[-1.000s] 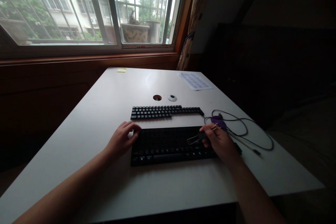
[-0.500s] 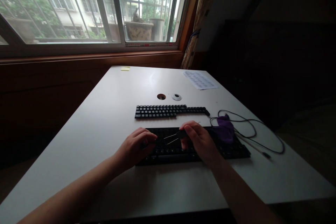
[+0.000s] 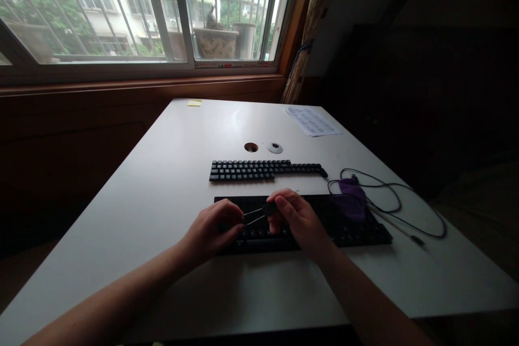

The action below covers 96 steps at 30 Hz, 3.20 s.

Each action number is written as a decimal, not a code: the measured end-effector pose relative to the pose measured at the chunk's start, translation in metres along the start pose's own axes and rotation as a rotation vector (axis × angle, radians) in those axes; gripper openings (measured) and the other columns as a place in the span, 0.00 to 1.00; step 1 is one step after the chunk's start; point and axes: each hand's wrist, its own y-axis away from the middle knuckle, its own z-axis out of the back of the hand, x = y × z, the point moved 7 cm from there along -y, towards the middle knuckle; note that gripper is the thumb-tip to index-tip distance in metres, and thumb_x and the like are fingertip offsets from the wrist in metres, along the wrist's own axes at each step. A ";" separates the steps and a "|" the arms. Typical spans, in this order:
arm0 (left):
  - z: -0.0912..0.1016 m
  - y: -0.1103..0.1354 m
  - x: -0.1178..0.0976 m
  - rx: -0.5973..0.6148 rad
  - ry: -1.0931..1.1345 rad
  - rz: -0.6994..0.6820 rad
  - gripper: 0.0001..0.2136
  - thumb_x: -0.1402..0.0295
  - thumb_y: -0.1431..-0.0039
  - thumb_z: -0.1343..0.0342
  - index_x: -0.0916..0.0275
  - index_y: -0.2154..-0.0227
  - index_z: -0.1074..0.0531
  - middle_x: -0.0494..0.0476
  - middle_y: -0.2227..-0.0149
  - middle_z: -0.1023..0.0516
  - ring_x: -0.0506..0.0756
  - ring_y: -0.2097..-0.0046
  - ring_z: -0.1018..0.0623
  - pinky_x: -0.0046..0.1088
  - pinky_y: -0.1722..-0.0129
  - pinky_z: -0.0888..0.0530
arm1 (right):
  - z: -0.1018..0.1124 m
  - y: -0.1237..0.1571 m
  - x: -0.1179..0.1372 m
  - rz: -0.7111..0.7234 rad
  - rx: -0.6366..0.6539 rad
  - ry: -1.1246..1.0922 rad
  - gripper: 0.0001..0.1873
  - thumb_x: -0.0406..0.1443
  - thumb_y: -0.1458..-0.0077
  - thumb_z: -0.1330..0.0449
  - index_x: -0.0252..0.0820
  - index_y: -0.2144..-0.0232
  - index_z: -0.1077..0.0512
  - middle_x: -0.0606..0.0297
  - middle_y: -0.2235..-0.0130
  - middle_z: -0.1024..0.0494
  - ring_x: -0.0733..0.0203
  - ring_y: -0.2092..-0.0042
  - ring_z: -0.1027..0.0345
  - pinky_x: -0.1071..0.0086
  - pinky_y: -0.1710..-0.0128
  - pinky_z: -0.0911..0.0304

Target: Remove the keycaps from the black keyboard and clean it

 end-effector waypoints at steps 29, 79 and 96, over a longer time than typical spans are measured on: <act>-0.012 0.002 0.020 0.121 0.405 0.211 0.13 0.66 0.38 0.42 0.62 0.51 0.28 0.61 0.55 0.22 0.56 0.55 0.21 0.34 0.56 0.23 | -0.007 0.000 -0.016 -0.020 0.063 -0.119 0.14 0.48 0.38 0.42 0.43 0.60 0.30 0.70 0.73 0.24 0.67 0.77 0.29 0.73 0.77 0.34; -0.006 -0.002 0.024 0.072 0.636 0.231 0.05 0.69 0.42 0.37 0.66 0.66 0.25 0.59 0.61 0.22 0.53 0.60 0.24 0.27 0.61 0.26 | -0.003 0.001 -0.030 -0.055 0.091 -0.269 0.10 0.43 0.35 0.44 0.43 0.60 0.27 0.67 0.72 0.22 0.68 0.77 0.29 0.76 0.77 0.36; 0.007 -0.001 0.030 -0.118 0.683 0.283 0.06 0.67 0.44 0.36 0.65 0.69 0.24 0.58 0.62 0.22 0.54 0.60 0.24 0.28 0.60 0.27 | -0.005 0.008 -0.012 0.104 0.093 -0.095 0.13 0.46 0.38 0.41 0.45 0.57 0.26 0.69 0.74 0.25 0.66 0.75 0.30 0.71 0.74 0.35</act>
